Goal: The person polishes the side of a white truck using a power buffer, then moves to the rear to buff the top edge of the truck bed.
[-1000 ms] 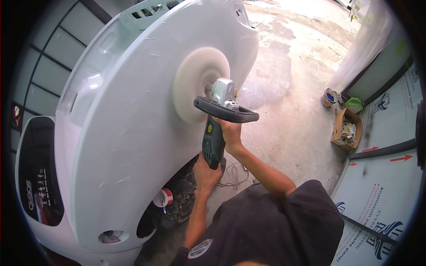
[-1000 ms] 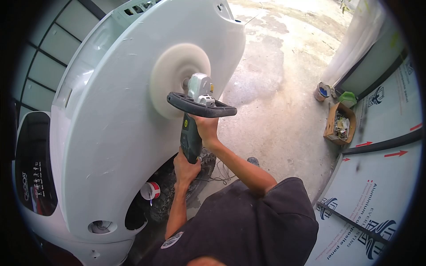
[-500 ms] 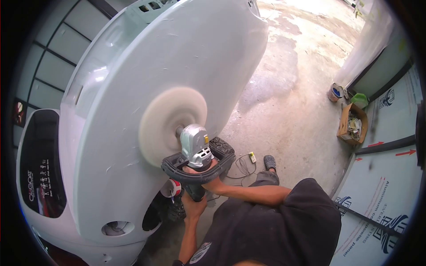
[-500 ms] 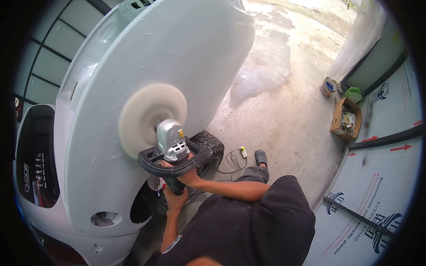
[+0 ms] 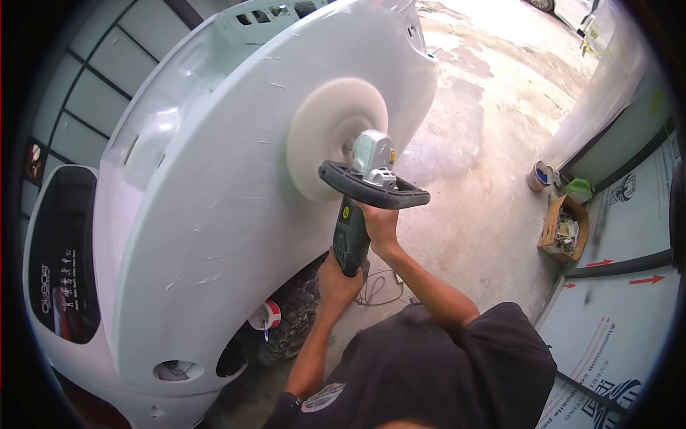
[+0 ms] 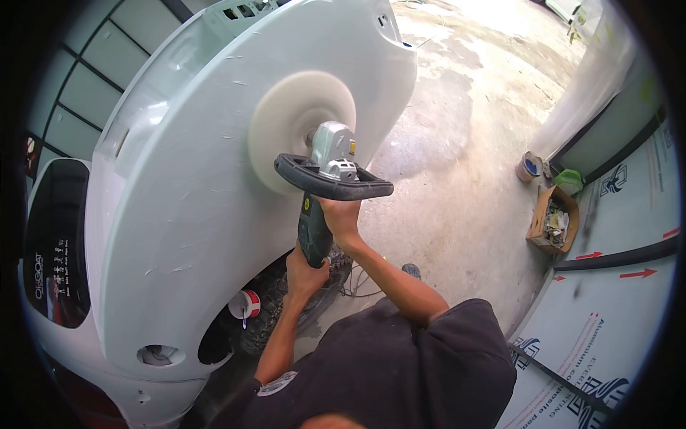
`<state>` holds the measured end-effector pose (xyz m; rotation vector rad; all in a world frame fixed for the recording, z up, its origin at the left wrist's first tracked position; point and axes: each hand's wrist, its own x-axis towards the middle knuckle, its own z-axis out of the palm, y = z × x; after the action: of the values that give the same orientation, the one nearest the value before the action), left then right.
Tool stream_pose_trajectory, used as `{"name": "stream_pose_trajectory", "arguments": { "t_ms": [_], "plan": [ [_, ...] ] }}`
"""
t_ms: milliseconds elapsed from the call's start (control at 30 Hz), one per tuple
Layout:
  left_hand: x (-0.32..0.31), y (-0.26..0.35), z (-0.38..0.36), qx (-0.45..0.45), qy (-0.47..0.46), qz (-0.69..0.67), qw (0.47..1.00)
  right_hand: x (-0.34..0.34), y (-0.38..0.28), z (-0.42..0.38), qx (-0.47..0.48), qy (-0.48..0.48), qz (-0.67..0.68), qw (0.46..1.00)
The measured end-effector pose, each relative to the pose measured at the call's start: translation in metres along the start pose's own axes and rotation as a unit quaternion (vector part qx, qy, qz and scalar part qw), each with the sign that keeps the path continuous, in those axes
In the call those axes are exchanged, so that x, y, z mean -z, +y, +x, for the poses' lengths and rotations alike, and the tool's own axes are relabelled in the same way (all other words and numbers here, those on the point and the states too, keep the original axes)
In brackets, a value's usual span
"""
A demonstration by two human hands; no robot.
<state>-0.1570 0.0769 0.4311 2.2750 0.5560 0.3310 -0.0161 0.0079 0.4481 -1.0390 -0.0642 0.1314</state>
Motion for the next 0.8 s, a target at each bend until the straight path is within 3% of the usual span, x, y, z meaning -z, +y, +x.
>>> {"name": "stream_pose_trajectory", "arguments": {
  "t_ms": [200, 367, 467, 567, 600, 667, 800],
  "plan": [
    [0.001, 0.007, -0.001, -0.002, 0.005, -0.009, 1.0, -0.004, -0.011, -0.003, -0.006, -0.003, -0.006, 1.0],
    [0.032, -0.053, -0.052, -0.006, 0.006, -0.028, 1.0, -0.023, 0.054, -0.075, 0.075, -0.001, -0.048, 0.996],
    [0.052, -0.085, -0.088, -0.023, 0.031, -0.035, 0.999, -0.042, 0.065, -0.125, 0.103, -0.008, -0.157, 0.982],
    [0.07, -0.11, -0.115, -0.001, 0.028, -0.04, 0.999, -0.062, 0.041, -0.16, 0.009, -0.019, -0.192, 0.981],
    [0.072, -0.119, -0.121, -0.004, 0.025, -0.038, 0.999, -0.062, 0.035, -0.162, -0.048, -0.075, -0.11, 0.99],
    [0.07, -0.131, -0.125, -0.013, 0.024, -0.042, 0.999, -0.063, 0.026, -0.165, -0.063, -0.095, -0.094, 0.989],
    [0.061, -0.116, -0.108, -0.037, 0.036, -0.056, 0.997, -0.061, 0.03, -0.148, 0.057, -0.037, -0.139, 0.988]
  ]
}}
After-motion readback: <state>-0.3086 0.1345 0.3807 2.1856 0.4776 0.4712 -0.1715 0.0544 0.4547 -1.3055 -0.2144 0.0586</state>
